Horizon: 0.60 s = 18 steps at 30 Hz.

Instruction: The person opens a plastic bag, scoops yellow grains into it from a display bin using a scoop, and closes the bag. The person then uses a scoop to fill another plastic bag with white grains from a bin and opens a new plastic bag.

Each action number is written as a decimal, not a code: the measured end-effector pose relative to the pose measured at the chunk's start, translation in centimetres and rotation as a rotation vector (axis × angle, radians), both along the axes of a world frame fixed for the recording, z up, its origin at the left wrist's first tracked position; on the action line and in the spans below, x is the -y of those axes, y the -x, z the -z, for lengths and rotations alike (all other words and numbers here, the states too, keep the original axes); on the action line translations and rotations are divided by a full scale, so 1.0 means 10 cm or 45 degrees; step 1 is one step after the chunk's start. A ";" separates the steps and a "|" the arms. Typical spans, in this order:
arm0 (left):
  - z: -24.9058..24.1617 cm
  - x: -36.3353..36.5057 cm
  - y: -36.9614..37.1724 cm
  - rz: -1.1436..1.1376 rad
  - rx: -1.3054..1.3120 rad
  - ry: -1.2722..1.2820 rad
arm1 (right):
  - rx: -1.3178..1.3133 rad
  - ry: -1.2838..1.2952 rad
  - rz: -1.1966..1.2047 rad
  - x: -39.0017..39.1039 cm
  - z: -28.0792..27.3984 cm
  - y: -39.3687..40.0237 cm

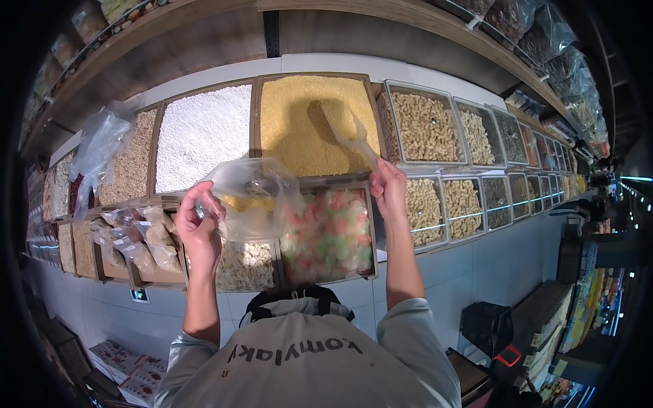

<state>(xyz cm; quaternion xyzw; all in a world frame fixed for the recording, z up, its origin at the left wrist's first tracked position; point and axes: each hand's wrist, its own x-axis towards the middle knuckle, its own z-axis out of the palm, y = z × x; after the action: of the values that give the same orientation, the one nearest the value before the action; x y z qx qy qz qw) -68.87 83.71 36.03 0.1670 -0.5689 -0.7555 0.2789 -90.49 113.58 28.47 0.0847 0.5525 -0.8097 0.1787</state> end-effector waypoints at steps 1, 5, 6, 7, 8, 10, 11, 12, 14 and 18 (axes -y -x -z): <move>0.00 -0.01 0.00 -0.003 -0.002 -0.001 | -0.002 -0.001 -0.003 0.02 0.02 0.00; 0.02 -0.03 0.01 0.015 -0.004 -0.001 | -0.023 0.005 -0.008 0.06 0.07 0.01; 0.02 -0.03 0.01 0.024 -0.015 -0.027 | -0.027 -0.008 -0.019 0.07 0.07 0.01; 0.01 -0.04 0.00 0.023 -0.018 -0.027 | -0.030 -0.008 -0.020 0.07 0.06 0.00; 0.00 -0.05 0.00 0.017 -0.009 -0.043 | -0.039 -0.011 -0.032 0.07 0.04 -0.02; -0.01 -0.04 0.00 0.008 -0.004 -0.058 | -0.052 -0.013 -0.047 0.08 0.04 -0.03; 0.01 -0.04 0.00 0.024 -0.007 -0.050 | -0.034 0.018 -0.022 0.08 0.08 -0.04; 0.02 -0.04 0.01 0.037 -0.014 -0.042 | -0.020 0.049 -0.001 0.10 0.09 -0.04; 0.06 -0.04 0.02 0.027 -0.009 0.011 | -0.022 0.060 -0.003 0.12 0.11 -0.04; 0.08 -0.06 0.05 0.019 0.003 0.039 | -0.063 0.100 -0.065 0.09 0.11 -0.10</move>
<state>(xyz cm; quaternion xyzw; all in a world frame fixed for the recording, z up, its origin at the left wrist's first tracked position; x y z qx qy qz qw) -69.39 84.27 35.22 0.1591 -0.5820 -0.7485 0.2752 -89.50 112.71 27.35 0.0432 0.5265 -0.8278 0.1888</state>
